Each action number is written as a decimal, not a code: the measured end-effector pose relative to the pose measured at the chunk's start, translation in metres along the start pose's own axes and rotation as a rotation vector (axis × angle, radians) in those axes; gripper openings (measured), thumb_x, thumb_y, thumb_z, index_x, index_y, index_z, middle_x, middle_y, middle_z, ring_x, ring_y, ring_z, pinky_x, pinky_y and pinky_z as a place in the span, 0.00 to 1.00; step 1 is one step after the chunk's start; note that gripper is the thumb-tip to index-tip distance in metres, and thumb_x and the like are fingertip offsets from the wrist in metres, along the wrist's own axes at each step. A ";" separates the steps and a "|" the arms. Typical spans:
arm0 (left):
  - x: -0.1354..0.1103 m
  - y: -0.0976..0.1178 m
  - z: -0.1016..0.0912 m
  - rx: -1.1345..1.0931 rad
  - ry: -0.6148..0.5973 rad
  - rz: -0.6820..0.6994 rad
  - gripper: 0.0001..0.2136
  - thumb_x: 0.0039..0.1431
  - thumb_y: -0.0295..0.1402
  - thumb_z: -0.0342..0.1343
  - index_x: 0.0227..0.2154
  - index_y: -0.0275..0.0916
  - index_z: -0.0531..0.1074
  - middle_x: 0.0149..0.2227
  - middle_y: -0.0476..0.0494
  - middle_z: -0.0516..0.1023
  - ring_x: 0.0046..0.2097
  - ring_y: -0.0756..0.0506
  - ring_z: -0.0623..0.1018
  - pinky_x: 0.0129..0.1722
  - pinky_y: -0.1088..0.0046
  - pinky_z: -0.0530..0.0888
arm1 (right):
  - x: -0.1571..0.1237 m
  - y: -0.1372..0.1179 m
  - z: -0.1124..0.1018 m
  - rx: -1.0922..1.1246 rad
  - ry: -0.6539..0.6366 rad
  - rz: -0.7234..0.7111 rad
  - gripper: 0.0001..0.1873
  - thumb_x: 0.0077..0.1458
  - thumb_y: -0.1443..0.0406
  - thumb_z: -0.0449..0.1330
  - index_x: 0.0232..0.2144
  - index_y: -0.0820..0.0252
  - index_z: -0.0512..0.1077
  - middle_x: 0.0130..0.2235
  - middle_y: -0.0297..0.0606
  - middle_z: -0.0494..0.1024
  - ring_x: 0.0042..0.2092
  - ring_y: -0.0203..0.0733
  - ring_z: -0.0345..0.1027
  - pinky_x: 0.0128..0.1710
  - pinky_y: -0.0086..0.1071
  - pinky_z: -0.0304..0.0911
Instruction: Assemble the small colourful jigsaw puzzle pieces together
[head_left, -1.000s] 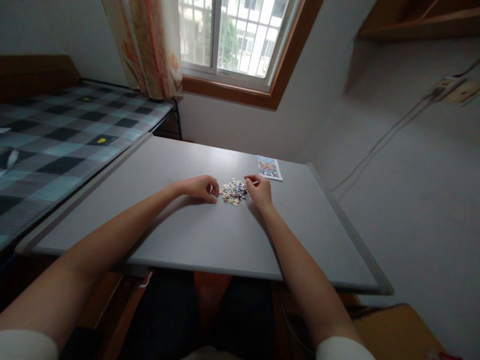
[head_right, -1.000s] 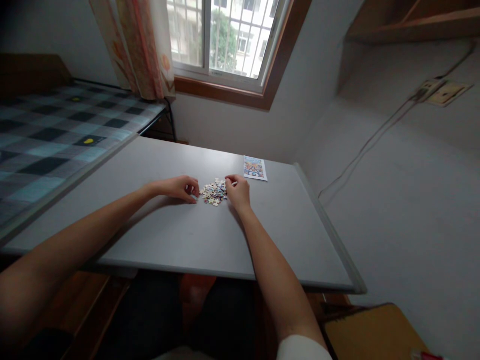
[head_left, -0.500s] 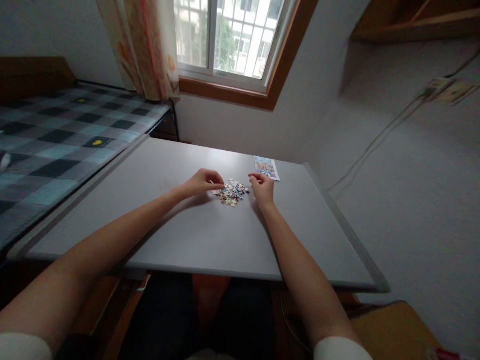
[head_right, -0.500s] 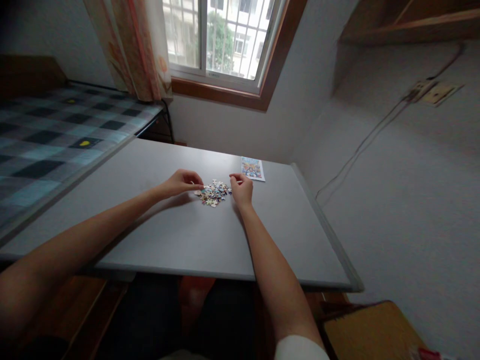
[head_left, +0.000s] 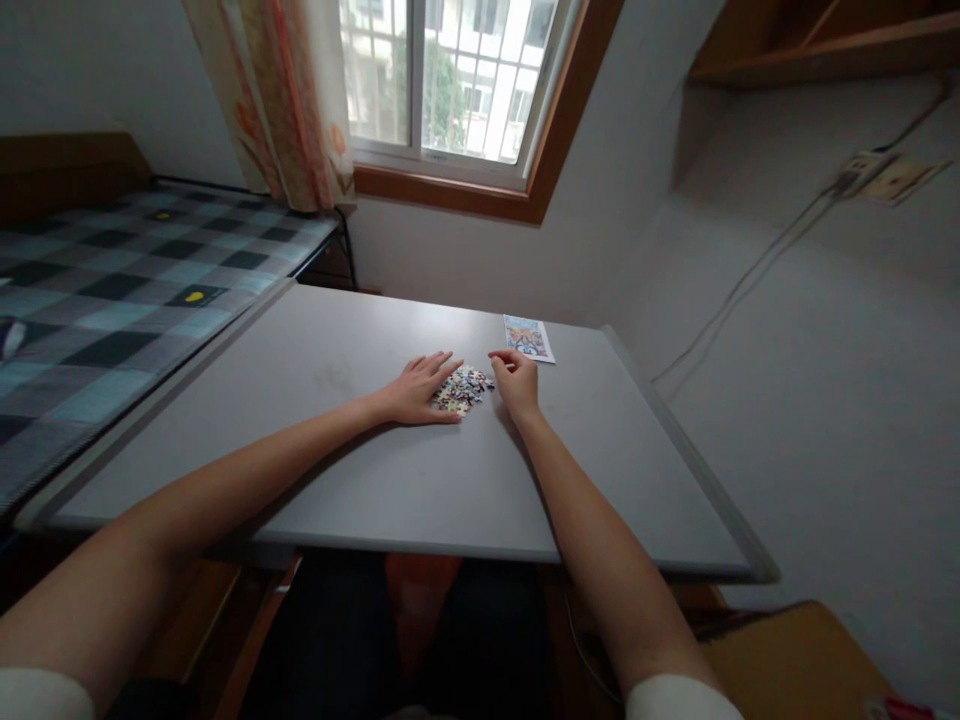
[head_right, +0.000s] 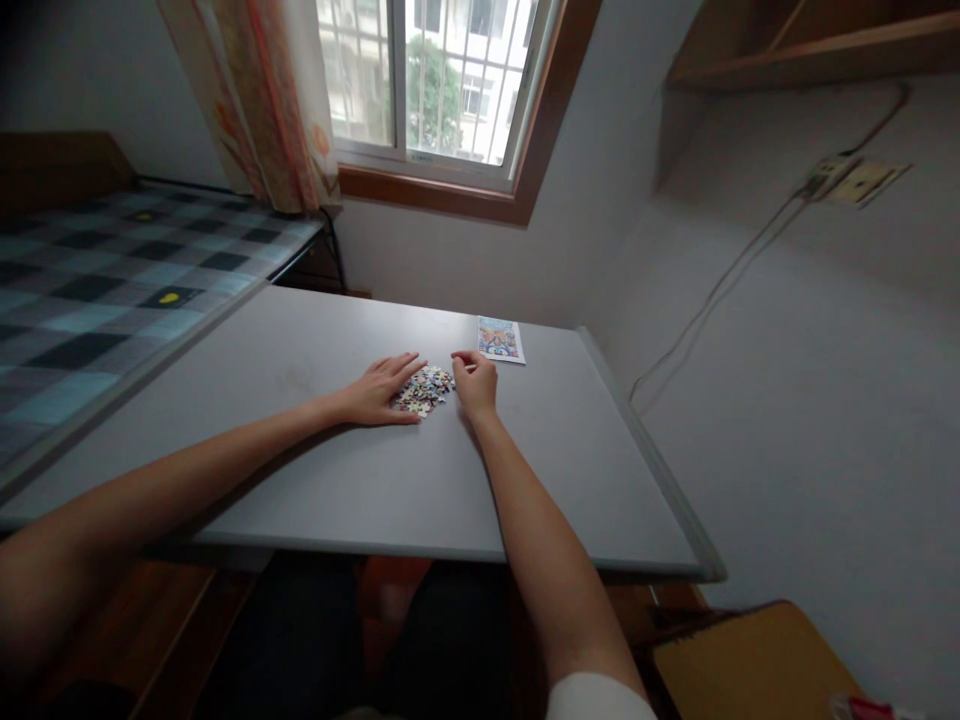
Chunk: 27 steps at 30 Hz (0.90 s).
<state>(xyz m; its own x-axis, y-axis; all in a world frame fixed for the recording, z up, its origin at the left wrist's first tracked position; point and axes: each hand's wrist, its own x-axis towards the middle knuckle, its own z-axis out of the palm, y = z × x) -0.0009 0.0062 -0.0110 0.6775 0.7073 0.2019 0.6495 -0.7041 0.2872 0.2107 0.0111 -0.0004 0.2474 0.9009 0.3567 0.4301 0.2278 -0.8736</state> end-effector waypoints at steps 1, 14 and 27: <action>0.003 0.001 0.001 0.005 -0.019 0.014 0.48 0.52 0.59 0.55 0.68 0.36 0.45 0.69 0.27 0.45 0.69 0.32 0.48 0.66 0.52 0.49 | 0.000 0.000 0.000 0.001 -0.005 -0.005 0.15 0.48 0.61 0.55 0.31 0.63 0.78 0.30 0.41 0.79 0.31 0.40 0.69 0.34 0.32 0.64; 0.054 0.011 0.015 0.010 -0.089 0.241 0.34 0.58 0.54 0.53 0.64 0.46 0.58 0.69 0.38 0.52 0.68 0.28 0.52 0.64 0.43 0.47 | 0.000 0.003 0.000 0.038 -0.015 0.018 0.16 0.48 0.61 0.54 0.33 0.63 0.78 0.32 0.41 0.80 0.31 0.40 0.71 0.34 0.33 0.67; 0.055 -0.001 0.013 -0.018 -0.029 0.333 0.20 0.66 0.40 0.48 0.58 0.40 0.69 0.61 0.38 0.68 0.64 0.39 0.64 0.63 0.59 0.61 | 0.004 0.009 -0.002 0.017 0.029 0.013 0.15 0.48 0.62 0.54 0.31 0.63 0.78 0.32 0.42 0.80 0.31 0.40 0.70 0.36 0.33 0.65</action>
